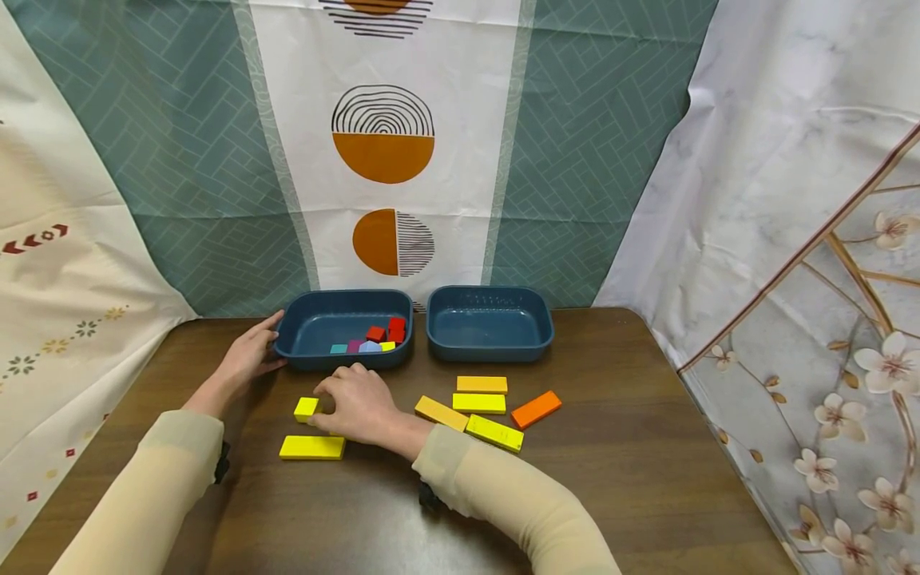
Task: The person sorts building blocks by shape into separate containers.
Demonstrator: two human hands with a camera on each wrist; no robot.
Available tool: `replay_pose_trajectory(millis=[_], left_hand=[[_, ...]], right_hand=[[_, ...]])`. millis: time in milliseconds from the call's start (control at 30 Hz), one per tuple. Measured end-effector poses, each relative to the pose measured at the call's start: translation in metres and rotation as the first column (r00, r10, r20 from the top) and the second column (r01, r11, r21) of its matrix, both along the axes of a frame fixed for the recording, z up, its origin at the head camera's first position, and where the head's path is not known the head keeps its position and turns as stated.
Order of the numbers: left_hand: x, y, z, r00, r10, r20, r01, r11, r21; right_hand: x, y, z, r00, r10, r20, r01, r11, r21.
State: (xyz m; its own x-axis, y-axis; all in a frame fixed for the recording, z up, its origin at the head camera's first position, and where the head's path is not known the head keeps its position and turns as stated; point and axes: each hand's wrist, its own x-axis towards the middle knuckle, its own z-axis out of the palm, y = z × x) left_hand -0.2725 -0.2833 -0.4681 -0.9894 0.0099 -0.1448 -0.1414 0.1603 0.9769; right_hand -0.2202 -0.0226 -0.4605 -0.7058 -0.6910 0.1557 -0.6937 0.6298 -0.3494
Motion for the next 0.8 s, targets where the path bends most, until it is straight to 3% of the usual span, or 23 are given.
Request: replay_pose_trajectory(millis=[567, 700, 800], left_hand=[[0.012, 0.008, 0.023, 1.0, -0.018, 0.01, 0.018, 0.999, 0.031], [0.011, 0.008, 0.022, 1.0, -0.014, 0.012, 0.014, 0.999, 0.03], [0.006, 0.005, 0.013, 1.0, -0.008, 0.01, 0.007, 1.0, 0.024]], right_hand=[[-0.003, -0.013, -0.012, 0.994, -0.105, -0.03, 0.107, 0.992, 0.065], [-0.003, -0.014, -0.014, 0.993, -0.116, -0.028, 0.117, 0.991, 0.071], [-0.003, -0.015, -0.014, 0.993, -0.119, -0.026, 0.12, 0.99, 0.078]])
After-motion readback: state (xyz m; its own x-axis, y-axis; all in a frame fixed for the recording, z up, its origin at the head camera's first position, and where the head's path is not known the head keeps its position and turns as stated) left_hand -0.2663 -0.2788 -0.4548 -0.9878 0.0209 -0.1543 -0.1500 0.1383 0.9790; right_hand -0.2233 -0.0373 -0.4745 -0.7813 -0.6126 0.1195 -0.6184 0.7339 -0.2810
